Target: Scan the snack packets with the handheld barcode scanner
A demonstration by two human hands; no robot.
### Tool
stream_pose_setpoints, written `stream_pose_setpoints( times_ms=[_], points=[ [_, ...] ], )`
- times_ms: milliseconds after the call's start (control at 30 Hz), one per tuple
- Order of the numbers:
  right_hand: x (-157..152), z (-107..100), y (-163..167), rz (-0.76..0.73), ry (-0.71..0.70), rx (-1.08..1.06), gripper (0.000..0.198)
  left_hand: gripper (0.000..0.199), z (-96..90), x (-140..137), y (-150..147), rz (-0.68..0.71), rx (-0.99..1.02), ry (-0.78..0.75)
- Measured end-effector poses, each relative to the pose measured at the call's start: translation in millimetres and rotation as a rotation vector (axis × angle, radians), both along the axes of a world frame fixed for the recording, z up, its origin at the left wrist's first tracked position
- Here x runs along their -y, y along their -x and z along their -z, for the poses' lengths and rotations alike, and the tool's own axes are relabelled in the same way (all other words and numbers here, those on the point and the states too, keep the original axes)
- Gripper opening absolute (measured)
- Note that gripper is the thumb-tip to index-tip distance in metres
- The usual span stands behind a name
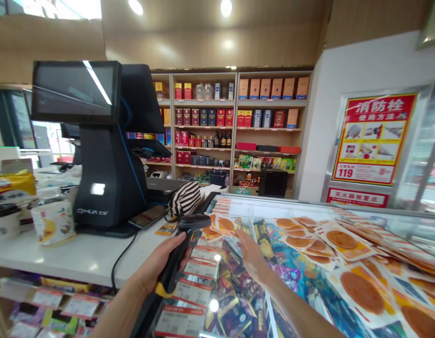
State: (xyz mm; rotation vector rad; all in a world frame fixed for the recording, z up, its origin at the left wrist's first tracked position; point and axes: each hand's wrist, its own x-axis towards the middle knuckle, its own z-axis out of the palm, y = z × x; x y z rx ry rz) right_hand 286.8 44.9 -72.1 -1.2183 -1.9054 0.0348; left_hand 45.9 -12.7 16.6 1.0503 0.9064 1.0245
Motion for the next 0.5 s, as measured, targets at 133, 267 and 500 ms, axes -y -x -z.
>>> stream_pose_setpoints(
  times_ms=[133, 267, 500],
  points=[
    [5.6, 4.6, 41.8, -0.163, -0.006, 0.131, 0.05, 0.026, 0.9, 5.7, 14.1, -0.092, 0.003, 0.009],
    [14.8, -2.1, 57.2, -0.224, 0.062, 0.222, 0.051, 0.027, 6.6, 4.5, 17.6, -0.073, 0.015, 0.04],
    [10.9, -18.2, -34.7, 0.174, 0.145, 0.295, 0.047, 0.025, 16.4, -0.3, 19.4, -0.106, 0.033, 0.098]
  ],
)
